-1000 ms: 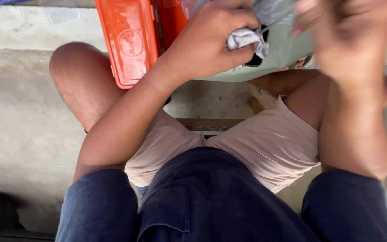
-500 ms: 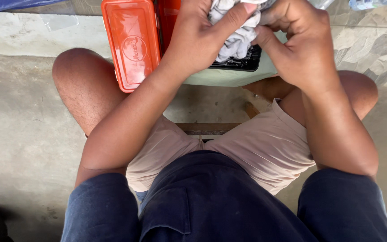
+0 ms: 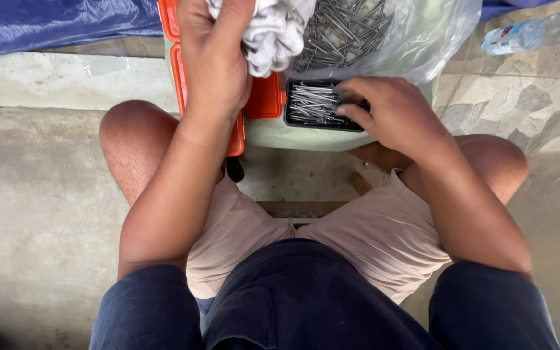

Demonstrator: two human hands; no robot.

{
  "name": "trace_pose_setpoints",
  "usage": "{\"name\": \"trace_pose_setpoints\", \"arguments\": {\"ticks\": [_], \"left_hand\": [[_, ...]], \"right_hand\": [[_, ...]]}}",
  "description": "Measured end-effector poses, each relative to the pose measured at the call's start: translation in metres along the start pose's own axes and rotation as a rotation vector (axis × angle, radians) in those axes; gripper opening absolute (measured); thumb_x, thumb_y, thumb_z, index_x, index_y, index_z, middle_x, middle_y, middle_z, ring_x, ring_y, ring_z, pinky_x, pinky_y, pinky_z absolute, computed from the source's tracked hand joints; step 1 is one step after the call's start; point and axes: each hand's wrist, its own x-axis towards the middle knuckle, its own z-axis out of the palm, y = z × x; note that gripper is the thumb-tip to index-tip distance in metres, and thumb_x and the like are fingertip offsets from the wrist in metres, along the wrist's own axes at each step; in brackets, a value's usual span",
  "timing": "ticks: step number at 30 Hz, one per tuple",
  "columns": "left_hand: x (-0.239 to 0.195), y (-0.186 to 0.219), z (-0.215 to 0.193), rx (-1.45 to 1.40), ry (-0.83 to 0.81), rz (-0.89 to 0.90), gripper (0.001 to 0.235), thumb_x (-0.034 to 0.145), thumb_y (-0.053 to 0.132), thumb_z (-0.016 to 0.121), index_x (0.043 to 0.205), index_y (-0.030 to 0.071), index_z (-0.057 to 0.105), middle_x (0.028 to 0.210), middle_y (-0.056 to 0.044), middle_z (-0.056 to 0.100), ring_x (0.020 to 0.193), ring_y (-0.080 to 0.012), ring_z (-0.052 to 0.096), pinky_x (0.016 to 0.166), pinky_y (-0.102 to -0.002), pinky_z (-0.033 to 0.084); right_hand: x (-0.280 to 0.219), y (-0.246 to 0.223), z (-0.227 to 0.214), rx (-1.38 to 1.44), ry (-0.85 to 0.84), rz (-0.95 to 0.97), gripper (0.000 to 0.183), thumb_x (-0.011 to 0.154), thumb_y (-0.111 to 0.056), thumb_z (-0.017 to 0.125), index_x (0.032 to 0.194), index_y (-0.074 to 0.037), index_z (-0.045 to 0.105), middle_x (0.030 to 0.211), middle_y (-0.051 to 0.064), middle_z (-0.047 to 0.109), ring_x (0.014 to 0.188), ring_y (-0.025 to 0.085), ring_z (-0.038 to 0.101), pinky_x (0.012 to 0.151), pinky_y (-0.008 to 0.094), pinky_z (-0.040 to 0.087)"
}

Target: The person cleans individual metal clips by rubbing them with a white cloth, picking them one by one from a plastic bag and placing them into an orange container.

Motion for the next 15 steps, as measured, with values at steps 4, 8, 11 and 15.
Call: {"name": "trace_pose_setpoints", "arguments": {"ticks": [4,8,11,15], "left_hand": [[-0.007,0.006,0.014,-0.074,-0.009,-0.105,0.012,0.084,0.019,0.064,0.078,0.011,0.057,0.068,-0.001,0.060,0.057,-0.0128,0.059,0.049,-0.029,0.049],[-0.009,-0.001,0.008,-0.087,-0.124,-0.152,0.020,0.087,0.023,0.067,0.099,0.008,0.061,0.094,-0.004,0.068,0.088,-0.0163,0.065,0.075,-0.029,0.053],[-0.002,-0.002,0.002,-0.113,-0.140,-0.141,0.024,0.089,0.021,0.066,0.108,0.006,0.061,0.101,-0.005,0.067,0.095,-0.0171,0.063,0.083,-0.028,0.050],[0.003,0.000,-0.005,-0.131,-0.067,-0.156,0.029,0.090,0.023,0.064,0.111,0.004,0.062,0.103,-0.006,0.067,0.097,-0.0169,0.062,0.086,-0.028,0.048]], "right_hand": [[0.013,0.019,-0.008,-0.046,0.222,-0.147,0.016,0.097,-0.011,0.062,0.109,0.000,0.063,0.100,0.017,0.067,0.081,0.035,0.061,0.066,0.046,0.044],[0.042,0.044,-0.020,-0.109,0.423,-0.149,0.008,0.097,-0.005,0.062,0.103,0.000,0.065,0.089,0.015,0.067,0.076,0.032,0.062,0.068,0.042,0.045],[0.068,0.046,-0.016,-0.153,0.366,0.026,0.011,0.095,-0.013,0.063,0.102,-0.006,0.067,0.093,0.014,0.069,0.080,0.033,0.064,0.068,0.045,0.048],[0.093,0.020,-0.007,-0.269,-0.084,0.394,0.019,0.099,-0.028,0.054,0.105,-0.016,0.068,0.104,0.007,0.068,0.099,0.027,0.062,0.080,0.044,0.052]]}}
